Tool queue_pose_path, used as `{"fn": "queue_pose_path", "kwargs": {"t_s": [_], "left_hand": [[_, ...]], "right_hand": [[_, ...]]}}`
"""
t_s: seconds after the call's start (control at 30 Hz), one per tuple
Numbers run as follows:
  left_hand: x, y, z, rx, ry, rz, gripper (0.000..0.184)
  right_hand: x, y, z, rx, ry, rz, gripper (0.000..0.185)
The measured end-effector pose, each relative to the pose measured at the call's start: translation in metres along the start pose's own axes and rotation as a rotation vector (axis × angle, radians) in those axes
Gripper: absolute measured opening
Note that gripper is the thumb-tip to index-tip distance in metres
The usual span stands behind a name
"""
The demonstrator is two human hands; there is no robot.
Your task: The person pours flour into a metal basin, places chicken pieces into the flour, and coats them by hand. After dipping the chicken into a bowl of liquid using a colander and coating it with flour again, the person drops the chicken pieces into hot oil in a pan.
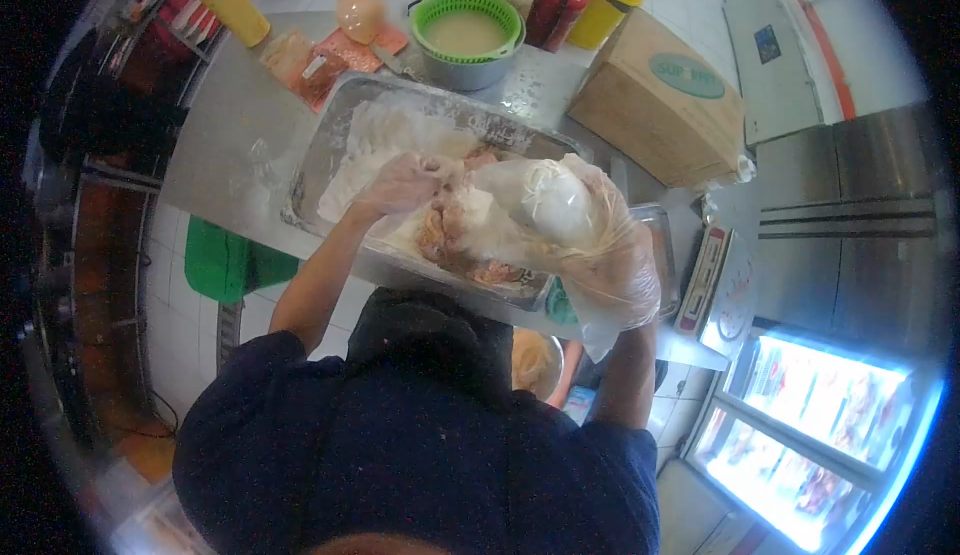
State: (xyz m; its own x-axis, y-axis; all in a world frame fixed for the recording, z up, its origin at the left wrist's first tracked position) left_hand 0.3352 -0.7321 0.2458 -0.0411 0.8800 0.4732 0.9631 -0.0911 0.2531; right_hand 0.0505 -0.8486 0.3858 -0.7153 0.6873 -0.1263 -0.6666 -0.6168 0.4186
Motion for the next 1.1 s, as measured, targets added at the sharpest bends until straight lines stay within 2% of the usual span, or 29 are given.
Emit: {"fn": "queue_pose_path", "kwargs": {"t_s": [0.13, 0.2, 0.23, 0.3, 0.33, 0.4, 0.43, 0.5, 0.57, 0.63, 0.7, 0.73, 0.8, 0.9, 1.03, 1.1], "left_hand": [[-0.023, -0.023, 0.037, 0.159, -0.098, -0.032, 0.038], [-0.027, -0.030, 0.031, 0.358, -0.314, -0.153, 0.033], [-0.029, -0.024, 0.028, 0.366, -0.316, -0.164, 0.033], [-0.033, -0.037, 0.024, 0.552, -0.298, 0.160, 0.038], [-0.044, -0.041, 0.035, 0.557, -0.297, 0.158, 0.038], [-0.062, -0.038, 0.041, 0.658, -0.490, 0.055, 0.027], [-0.060, -0.044, 0.044, 0.661, -0.477, 0.063, 0.027], [-0.060, -0.029, 0.034, 0.521, -0.502, -0.102, 0.026], [-0.059, -0.016, 0.026, 0.525, -0.470, -0.116, 0.025], [-0.044, -0.019, 0.022, 0.539, -0.416, -0.111, 0.024], [-0.030, -0.005, 0.006, 0.329, -0.434, -0.239, 0.024], [-0.029, -0.014, 0.013, 0.336, -0.415, -0.226, 0.024], [-0.042, -0.008, 0.007, 0.400, -0.605, -0.195, 0.023], [-0.050, -0.010, 0.012, 0.497, -0.638, -0.133, 0.023], [-0.048, 0.005, 0.002, 0.564, -0.688, -0.167, 0.026], [-0.047, -0.006, 0.018, 0.269, -0.389, -0.240, 0.025]], "right_hand": [[-0.005, -0.020, 0.012, 0.173, 0.083, 0.064, 0.065], [-0.007, -0.028, 0.010, 0.212, 0.098, 0.084, 0.066], [-0.009, -0.031, 0.008, 0.215, 0.094, 0.095, 0.067], [-0.005, -0.037, 0.015, 0.261, 0.112, 0.095, 0.068], [-0.004, -0.038, 0.040, 0.381, 0.227, 0.053, 0.072], [-0.009, -0.038, 0.031, 0.365, 0.229, 0.069, 0.072], [-0.002, -0.039, 0.027, 0.344, 0.199, 0.077, 0.073], [-0.001, -0.036, 0.029, 0.424, 0.192, 0.074, 0.071], [0.005, -0.030, 0.021, 0.363, 0.111, 0.047, 0.058], [0.008, -0.027, 0.017, 0.353, 0.112, 0.020, 0.057], [0.010, -0.026, 0.012, 0.338, 0.122, -0.009, 0.057], [0.014, -0.027, 0.009, 0.333, 0.106, -0.016, 0.056], [0.016, -0.025, 0.005, 0.332, 0.104, -0.044, 0.055], [0.023, -0.023, -0.004, 0.319, 0.083, -0.087, 0.054], [0.026, -0.022, -0.015, 0.287, 0.080, -0.141, 0.053], [0.030, -0.020, -0.021, 0.276, 0.046, -0.158, 0.053]]}}
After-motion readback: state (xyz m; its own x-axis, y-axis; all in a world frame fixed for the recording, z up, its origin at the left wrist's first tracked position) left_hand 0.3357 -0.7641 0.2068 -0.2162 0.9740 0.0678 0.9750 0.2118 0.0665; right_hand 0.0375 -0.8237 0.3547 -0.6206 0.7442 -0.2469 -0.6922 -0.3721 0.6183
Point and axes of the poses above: each hand's wrist, its own x-axis away from the middle knuckle, its own y-axis out of the back of the hand, z = x × y, the point moved 7 cm from there along -x, towards the middle knuckle, and after that the axes turned 10 degrees about z, right-handed, at the moved point
